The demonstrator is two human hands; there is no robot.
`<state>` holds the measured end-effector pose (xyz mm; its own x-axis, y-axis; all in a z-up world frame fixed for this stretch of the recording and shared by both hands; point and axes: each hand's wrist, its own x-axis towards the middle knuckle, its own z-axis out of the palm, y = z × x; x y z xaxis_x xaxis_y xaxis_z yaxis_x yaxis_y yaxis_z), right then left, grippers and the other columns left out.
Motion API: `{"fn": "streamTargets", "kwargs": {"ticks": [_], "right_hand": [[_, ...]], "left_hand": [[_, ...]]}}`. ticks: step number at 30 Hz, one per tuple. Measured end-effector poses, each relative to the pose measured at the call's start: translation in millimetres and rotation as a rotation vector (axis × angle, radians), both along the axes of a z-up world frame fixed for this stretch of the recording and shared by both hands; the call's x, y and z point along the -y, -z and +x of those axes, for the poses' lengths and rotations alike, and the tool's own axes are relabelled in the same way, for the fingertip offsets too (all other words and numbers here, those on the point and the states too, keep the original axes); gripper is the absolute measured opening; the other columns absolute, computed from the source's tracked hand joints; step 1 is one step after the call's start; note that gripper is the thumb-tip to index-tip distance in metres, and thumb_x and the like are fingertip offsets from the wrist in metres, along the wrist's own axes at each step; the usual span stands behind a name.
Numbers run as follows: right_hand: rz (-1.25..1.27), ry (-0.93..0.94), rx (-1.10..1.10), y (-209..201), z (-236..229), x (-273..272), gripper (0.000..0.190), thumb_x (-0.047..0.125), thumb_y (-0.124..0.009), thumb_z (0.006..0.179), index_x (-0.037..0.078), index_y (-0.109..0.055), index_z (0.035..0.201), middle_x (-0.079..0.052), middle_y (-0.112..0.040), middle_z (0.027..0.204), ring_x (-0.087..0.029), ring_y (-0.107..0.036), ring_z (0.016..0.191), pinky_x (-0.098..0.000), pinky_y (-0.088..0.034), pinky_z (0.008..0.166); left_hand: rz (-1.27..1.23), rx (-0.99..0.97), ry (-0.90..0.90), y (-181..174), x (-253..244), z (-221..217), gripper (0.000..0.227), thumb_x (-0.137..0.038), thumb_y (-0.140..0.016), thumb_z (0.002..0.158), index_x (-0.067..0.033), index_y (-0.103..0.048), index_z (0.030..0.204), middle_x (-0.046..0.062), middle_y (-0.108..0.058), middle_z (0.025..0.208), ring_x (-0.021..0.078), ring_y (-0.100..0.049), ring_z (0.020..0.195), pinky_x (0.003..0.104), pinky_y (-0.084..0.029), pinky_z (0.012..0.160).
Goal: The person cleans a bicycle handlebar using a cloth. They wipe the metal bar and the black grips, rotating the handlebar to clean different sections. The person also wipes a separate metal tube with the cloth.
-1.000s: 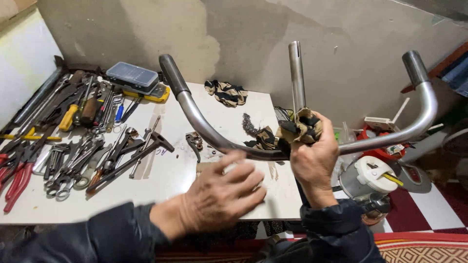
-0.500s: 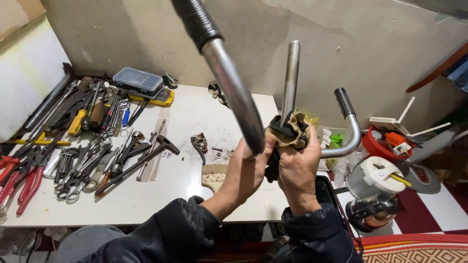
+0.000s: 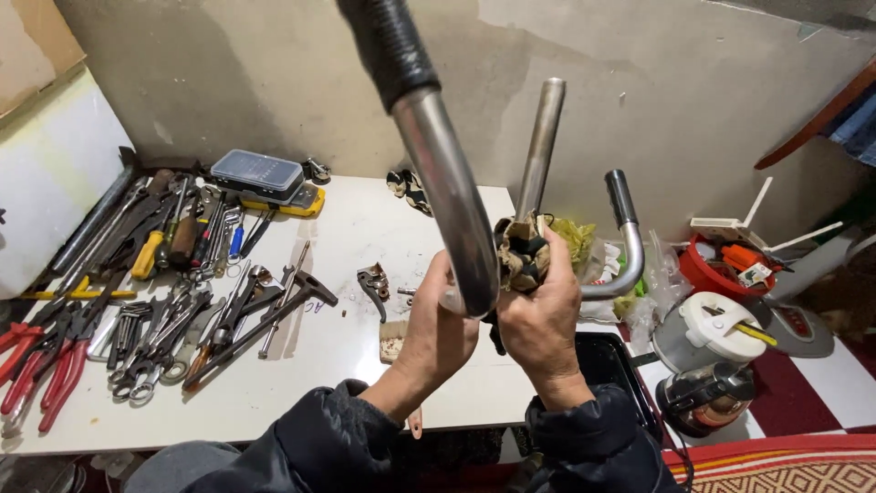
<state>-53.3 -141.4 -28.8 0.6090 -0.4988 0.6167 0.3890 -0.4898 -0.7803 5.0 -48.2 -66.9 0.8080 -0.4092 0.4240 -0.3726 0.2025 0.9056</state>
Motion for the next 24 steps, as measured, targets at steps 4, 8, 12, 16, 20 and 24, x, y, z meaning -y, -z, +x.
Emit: {"fn": "streamTargets", "kwargs": {"ticks": [4, 8, 12, 16, 20, 24], "right_hand": [[0.113, -0.021, 0.026, 6, 9, 4, 0.048, 0.003, -0.087, 0.074, 0.002, -0.063, 0.115, -0.012, -0.071, 0.093, -0.02, -0.068, 0.088, -0.0368, -0.059, 0.084], [0.258, 0.038, 0.037, -7, 11, -4, 0.018, -0.003, -0.074, 0.08, 0.007, -0.064, 0.092, -0.004, -0.064, 0.076, -0.012, -0.061, 0.075, -0.0281, -0.054, 0.072], [0.271, 0.066, 0.0, -28, 11, 3, 0.014, -0.003, -0.068, 0.084, 0.006, -0.069, 0.094, -0.009, -0.069, 0.077, -0.015, -0.065, 0.074, -0.0325, -0.058, 0.075], [0.123, -0.036, 0.02, -41, 17, 45, 0.013, 0.005, -0.059, 0.096, 0.004, -0.068, 0.105, -0.008, -0.07, 0.097, -0.015, -0.067, 0.088, -0.0325, -0.059, 0.085], [0.715, -0.036, 0.251, -80, 28, 19, 0.021, -0.001, -0.066, 0.08, 0.001, -0.072, 0.1, -0.015, -0.071, 0.084, -0.029, -0.073, 0.074, -0.0455, -0.068, 0.076], [0.851, -0.109, 0.335, -78, 39, 37, 0.014, -0.004, -0.068, 0.079, 0.002, -0.073, 0.091, -0.013, -0.07, 0.075, -0.026, -0.075, 0.067, -0.0391, -0.068, 0.068]], "left_hand": [[-0.017, 0.031, -0.004, -12, -7, -4, 0.053, -0.028, -0.052, 0.094, 0.0036, -0.049, 0.137, 0.028, -0.07, 0.109, 0.0424, -0.07, 0.106, 0.052, -0.059, 0.088], [0.014, 0.021, -0.062, -6, -9, 10, 0.041, -0.014, -0.053, 0.094, -0.0013, -0.055, 0.133, 0.025, -0.074, 0.103, 0.039, -0.073, 0.096, 0.049, -0.061, 0.083], [0.085, 0.013, -0.061, -13, -13, 3, 0.041, -0.012, -0.06, 0.091, -0.0094, -0.058, 0.131, 0.016, -0.077, 0.099, 0.0295, -0.076, 0.094, 0.041, -0.061, 0.082], [0.027, -0.143, -0.046, -28, -18, -1, 0.026, -0.025, -0.058, 0.098, -0.0146, -0.064, 0.12, 0.015, -0.079, 0.099, 0.0257, -0.077, 0.084, 0.036, -0.06, 0.076], [0.049, 0.012, -0.119, -25, -20, 10, 0.025, -0.017, -0.061, 0.094, -0.0099, -0.063, 0.118, 0.013, -0.078, 0.084, 0.023, -0.073, 0.07, 0.033, -0.058, 0.069], [-0.027, -0.098, -0.226, -34, -11, -3, 0.021, -0.023, -0.051, 0.102, -0.0073, -0.063, 0.107, 0.015, -0.073, 0.087, 0.0208, -0.062, 0.074, 0.034, -0.05, 0.071]]}}
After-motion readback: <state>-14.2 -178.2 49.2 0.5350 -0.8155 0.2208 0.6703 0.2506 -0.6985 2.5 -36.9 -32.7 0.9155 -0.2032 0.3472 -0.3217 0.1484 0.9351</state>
